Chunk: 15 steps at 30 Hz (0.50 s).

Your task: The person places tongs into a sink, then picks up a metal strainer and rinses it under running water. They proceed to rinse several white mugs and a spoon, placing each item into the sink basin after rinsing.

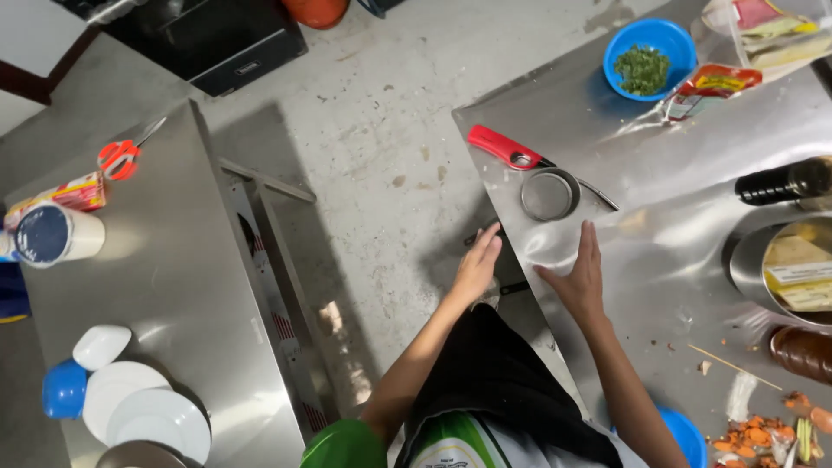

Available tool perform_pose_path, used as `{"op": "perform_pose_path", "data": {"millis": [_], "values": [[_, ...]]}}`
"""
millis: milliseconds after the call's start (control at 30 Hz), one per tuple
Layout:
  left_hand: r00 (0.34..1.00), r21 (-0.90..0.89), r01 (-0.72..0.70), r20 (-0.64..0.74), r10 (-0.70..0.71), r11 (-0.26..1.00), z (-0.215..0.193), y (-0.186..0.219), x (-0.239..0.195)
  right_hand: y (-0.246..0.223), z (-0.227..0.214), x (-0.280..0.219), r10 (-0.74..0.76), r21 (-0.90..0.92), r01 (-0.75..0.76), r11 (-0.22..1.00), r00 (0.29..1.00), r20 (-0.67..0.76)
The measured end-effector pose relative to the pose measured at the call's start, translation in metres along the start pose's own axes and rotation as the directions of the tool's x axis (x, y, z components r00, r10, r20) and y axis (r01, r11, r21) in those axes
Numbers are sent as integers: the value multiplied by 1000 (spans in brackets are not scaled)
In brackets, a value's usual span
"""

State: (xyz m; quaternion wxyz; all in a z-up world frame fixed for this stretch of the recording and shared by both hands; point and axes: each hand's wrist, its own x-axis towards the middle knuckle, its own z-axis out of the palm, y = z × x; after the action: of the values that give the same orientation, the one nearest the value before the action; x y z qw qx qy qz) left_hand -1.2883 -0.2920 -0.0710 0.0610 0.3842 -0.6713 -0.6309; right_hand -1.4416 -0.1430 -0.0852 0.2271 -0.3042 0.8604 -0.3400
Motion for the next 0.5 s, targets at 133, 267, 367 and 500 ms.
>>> {"op": "perform_pose_path", "data": {"millis": [133,267,367,500], "values": [[994,-221,27,-96,-49,975,15,5,52,15,11,30,25,81,-20,996,997,-73],[978,-430,2,-187,-91,903,21,6,98,35,34,53,67,143,-49,989,990,-122],[972,-473,22,-195,-129,881,32,-9,132,39,43,67,67,164,-40,986,985,-161],[986,-521,50,-109,-124,852,36,-28,157,57,66,80,-27,132,63,989,966,-258]]}}
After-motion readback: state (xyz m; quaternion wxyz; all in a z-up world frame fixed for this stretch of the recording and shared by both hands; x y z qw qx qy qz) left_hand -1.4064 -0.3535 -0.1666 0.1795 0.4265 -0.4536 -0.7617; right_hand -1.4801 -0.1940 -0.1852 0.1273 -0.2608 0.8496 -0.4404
